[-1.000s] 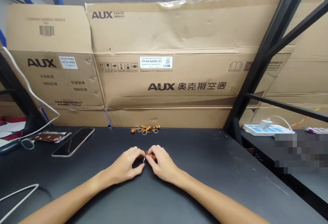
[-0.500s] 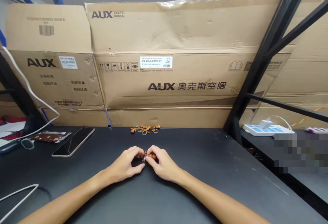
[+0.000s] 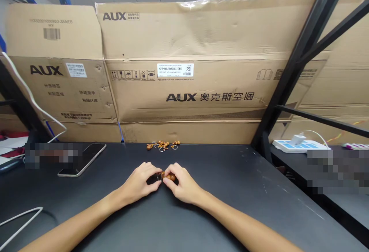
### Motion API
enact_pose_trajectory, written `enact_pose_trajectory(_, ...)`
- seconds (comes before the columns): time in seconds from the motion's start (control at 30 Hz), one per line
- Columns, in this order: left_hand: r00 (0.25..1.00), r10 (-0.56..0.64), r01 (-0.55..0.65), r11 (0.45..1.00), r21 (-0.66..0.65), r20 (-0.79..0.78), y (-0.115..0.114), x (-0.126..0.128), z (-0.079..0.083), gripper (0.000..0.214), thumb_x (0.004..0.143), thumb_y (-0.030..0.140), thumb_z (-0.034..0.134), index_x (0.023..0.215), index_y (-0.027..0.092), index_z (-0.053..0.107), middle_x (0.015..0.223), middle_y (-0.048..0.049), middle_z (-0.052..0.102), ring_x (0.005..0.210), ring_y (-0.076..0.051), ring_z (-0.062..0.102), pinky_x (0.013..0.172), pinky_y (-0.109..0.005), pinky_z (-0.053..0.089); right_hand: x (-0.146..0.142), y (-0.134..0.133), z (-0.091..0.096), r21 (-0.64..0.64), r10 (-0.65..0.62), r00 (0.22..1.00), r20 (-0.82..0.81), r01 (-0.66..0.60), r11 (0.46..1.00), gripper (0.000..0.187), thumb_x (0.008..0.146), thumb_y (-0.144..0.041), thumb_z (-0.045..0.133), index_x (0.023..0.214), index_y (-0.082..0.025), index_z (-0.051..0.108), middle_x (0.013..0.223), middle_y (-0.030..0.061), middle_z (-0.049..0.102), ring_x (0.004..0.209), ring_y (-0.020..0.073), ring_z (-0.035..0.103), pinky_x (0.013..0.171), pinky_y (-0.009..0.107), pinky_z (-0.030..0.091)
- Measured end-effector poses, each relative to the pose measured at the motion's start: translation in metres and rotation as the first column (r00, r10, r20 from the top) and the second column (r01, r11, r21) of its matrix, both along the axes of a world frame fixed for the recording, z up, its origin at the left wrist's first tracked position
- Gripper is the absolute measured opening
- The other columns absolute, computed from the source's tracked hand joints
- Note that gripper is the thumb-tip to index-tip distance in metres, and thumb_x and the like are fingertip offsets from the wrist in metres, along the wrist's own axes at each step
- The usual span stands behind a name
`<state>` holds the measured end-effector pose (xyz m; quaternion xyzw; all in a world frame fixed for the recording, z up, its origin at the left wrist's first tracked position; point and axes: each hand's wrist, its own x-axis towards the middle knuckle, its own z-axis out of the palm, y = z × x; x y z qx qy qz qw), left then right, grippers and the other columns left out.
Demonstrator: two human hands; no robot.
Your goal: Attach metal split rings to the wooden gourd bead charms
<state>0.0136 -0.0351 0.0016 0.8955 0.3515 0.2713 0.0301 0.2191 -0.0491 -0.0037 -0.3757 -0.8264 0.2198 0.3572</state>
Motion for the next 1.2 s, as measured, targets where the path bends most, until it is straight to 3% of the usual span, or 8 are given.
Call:
enact_pose_trajectory(0.17, 0.999, 0.022, -0.022, 1.000, 0.008, 0.025, 0.0024, -0.0012, -0.0020, 0.019, 0.084, 0.026, 0.058, 0.100, 0.020, 0.065, 0.086, -0.0042, 0.069, 0.077, -0.019, 0.059, 0.076, -0.034, 0.044, -0.0012, -0.0005, 0.0022, 0.073, 0.004, 0.997, 0.078, -0.010, 0.997, 0.007, 0.085, -0.017, 0.054, 0.081, -0.021, 0.051, 0.079, 0.0001, 0.055, 0.079, 0.0164, 0.048, 0.072, 0.029, 0.042)
enact_pose_trajectory(0.47, 0.994, -0.021, 0.026, 0.998, -0.051, 0.111, 0.0032, -0.0027, -0.0032, 0.022, 0.087, 0.027, 0.058, 0.107, 0.020, 0.063, 0.088, -0.0035, 0.068, 0.080, -0.019, 0.059, 0.080, -0.033, 0.045, -0.0036, -0.0003, 0.0021, 0.092, -0.008, 0.988, 0.153, -0.006, 0.996, 0.009, 0.084, -0.017, 0.057, 0.079, -0.021, 0.050, 0.081, 0.0013, 0.055, 0.078, 0.0179, 0.047, 0.072, 0.032, 0.042)
enact_pose_trajectory(0.93, 0.982, -0.064, 0.101, 0.973, -0.210, 0.176, -0.0005, -0.0018, 0.0024, 0.021, 0.088, 0.027, 0.057, 0.107, 0.021, 0.063, 0.087, -0.0025, 0.066, 0.079, -0.016, 0.060, 0.075, -0.026, 0.047, -0.0051, 0.0011, -0.0012, 0.114, -0.034, 0.984, 0.173, 0.014, 0.993, 0.006, 0.084, -0.019, 0.060, 0.082, -0.021, 0.055, 0.083, 0.0013, 0.057, 0.081, 0.0179, 0.048, 0.075, 0.032, 0.042)
enact_pose_trajectory(1.2, 0.978, -0.117, 0.155, 0.962, -0.225, 0.172, -0.0008, -0.0010, 0.0046, 0.028, 0.090, 0.025, 0.056, 0.117, 0.026, 0.060, 0.097, -0.0008, 0.068, 0.085, -0.015, 0.060, 0.079, -0.025, 0.047, -0.0040, 0.0023, -0.0012, 0.093, -0.015, 0.991, 0.133, 0.002, 0.996, 0.008, 0.089, -0.020, 0.053, 0.081, -0.021, 0.054, 0.079, 0.0007, 0.057, 0.078, 0.0172, 0.049, 0.073, 0.031, 0.042)
